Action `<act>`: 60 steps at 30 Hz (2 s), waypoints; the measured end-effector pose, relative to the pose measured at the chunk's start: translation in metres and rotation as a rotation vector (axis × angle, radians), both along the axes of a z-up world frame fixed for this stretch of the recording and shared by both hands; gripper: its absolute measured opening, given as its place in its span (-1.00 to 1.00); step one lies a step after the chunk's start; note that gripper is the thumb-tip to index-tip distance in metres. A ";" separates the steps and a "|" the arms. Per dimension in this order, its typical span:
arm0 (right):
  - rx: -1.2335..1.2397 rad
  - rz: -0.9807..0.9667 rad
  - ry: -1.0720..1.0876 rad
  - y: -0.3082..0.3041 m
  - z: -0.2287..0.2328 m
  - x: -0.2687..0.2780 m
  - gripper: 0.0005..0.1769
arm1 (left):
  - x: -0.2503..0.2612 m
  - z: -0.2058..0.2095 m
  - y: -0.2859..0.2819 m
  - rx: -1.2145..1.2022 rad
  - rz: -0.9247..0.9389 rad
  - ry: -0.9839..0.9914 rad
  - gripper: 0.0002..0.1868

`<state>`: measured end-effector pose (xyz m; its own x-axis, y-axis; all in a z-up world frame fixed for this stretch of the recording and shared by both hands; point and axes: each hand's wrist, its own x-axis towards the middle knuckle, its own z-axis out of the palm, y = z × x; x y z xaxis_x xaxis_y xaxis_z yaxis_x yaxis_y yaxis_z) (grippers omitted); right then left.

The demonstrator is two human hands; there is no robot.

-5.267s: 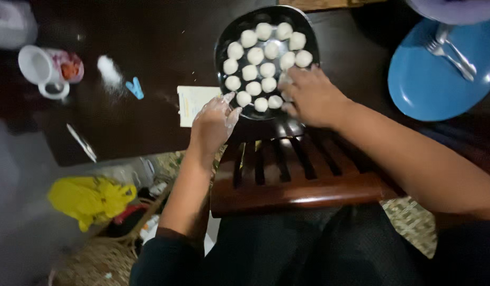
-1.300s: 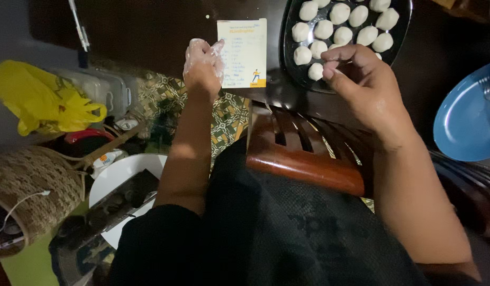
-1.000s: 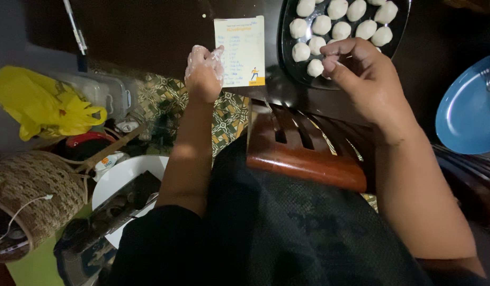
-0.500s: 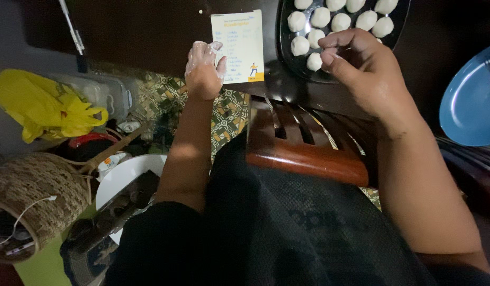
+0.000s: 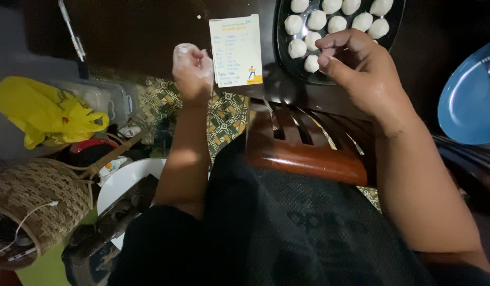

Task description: The person rolls portions of white dough into balls between their palms, occasionally adding a dark filling from a metal plate, and places the completed balls onto a black plate on a wooden table.

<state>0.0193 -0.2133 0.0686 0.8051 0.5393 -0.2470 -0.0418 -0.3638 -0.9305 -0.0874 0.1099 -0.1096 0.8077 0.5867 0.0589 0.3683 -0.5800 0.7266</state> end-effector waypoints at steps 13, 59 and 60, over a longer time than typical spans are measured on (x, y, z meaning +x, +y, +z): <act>0.048 0.025 0.004 0.001 -0.006 -0.002 -0.74 | -0.002 -0.016 0.036 -0.571 -0.034 -0.372 -0.72; 0.020 0.027 0.016 0.007 -0.002 -0.006 -0.75 | -0.012 0.005 0.050 -0.961 -0.020 -0.482 -0.68; 0.030 0.028 0.020 0.007 -0.003 -0.006 -0.75 | -0.012 0.005 0.048 -0.931 -0.027 -0.463 -0.66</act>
